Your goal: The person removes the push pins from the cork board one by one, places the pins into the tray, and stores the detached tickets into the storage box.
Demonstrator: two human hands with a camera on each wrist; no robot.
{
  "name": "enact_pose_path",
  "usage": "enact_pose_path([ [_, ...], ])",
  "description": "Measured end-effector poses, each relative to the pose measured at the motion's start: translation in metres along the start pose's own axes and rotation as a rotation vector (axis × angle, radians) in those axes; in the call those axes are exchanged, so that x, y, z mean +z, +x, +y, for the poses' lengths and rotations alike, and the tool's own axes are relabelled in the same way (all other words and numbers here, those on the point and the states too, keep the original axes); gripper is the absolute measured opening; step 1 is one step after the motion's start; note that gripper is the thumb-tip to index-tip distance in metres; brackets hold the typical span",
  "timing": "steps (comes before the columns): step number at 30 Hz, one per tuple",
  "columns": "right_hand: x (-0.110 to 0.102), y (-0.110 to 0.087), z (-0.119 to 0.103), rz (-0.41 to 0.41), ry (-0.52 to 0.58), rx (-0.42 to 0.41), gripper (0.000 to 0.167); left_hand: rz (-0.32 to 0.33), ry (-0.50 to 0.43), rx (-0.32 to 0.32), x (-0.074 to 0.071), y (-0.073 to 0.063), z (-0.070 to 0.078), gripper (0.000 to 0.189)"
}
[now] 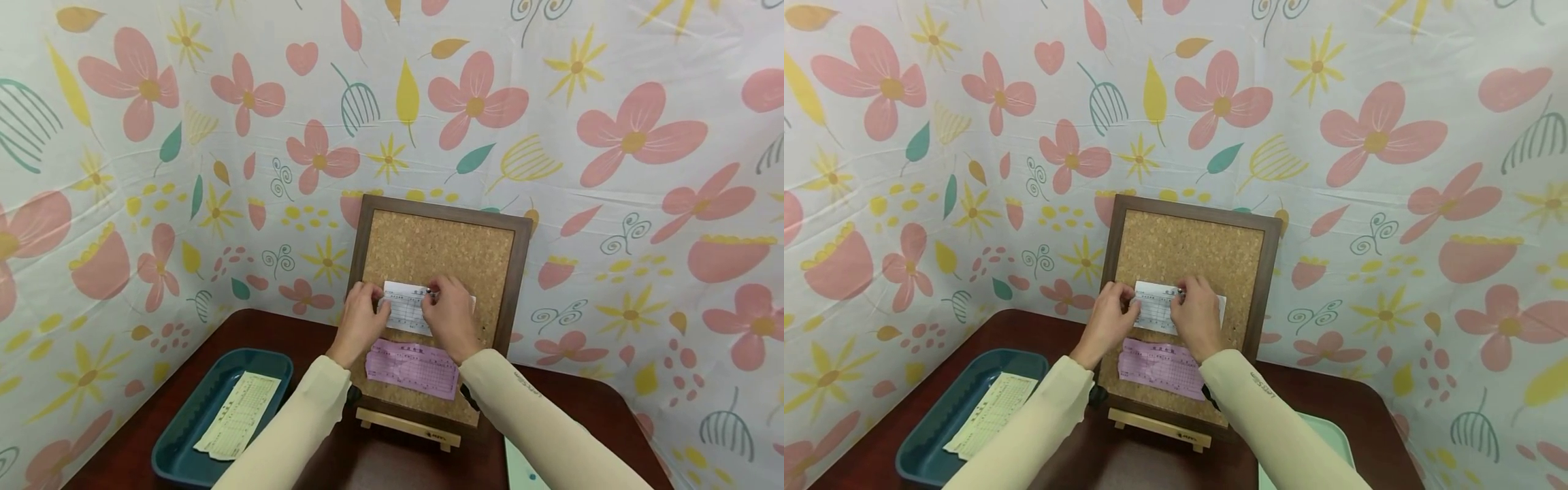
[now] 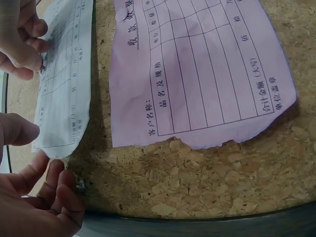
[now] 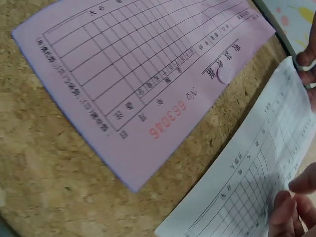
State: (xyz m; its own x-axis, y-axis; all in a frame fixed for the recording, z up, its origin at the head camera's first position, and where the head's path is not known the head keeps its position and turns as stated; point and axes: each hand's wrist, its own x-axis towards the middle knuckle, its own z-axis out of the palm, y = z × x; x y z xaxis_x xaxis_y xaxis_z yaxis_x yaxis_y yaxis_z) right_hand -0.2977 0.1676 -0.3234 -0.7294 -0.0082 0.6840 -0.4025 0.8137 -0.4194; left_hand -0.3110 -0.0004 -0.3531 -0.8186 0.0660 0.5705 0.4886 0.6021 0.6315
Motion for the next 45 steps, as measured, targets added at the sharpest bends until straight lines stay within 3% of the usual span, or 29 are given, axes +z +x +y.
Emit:
enact_pose_path([
  [6,0.005,0.006,-0.005,0.036,-0.055,0.013,0.008,0.002,-0.011,0.021,0.001,0.001,0.001,0.005],
  [21,0.006,0.014,-0.011,0.025,-0.140,0.019,0.004,0.009,-0.006,0.032,-0.001,0.002,0.005,0.006],
  [29,0.006,0.013,-0.008,0.006,-0.106,0.009,0.007,0.014,-0.006,0.025,-0.001,0.003,0.003,0.007],
  [45,0.000,-0.002,0.001,0.079,-0.012,-0.139,0.012,0.015,-0.036,0.028,-0.002,0.004,0.000,0.006],
])
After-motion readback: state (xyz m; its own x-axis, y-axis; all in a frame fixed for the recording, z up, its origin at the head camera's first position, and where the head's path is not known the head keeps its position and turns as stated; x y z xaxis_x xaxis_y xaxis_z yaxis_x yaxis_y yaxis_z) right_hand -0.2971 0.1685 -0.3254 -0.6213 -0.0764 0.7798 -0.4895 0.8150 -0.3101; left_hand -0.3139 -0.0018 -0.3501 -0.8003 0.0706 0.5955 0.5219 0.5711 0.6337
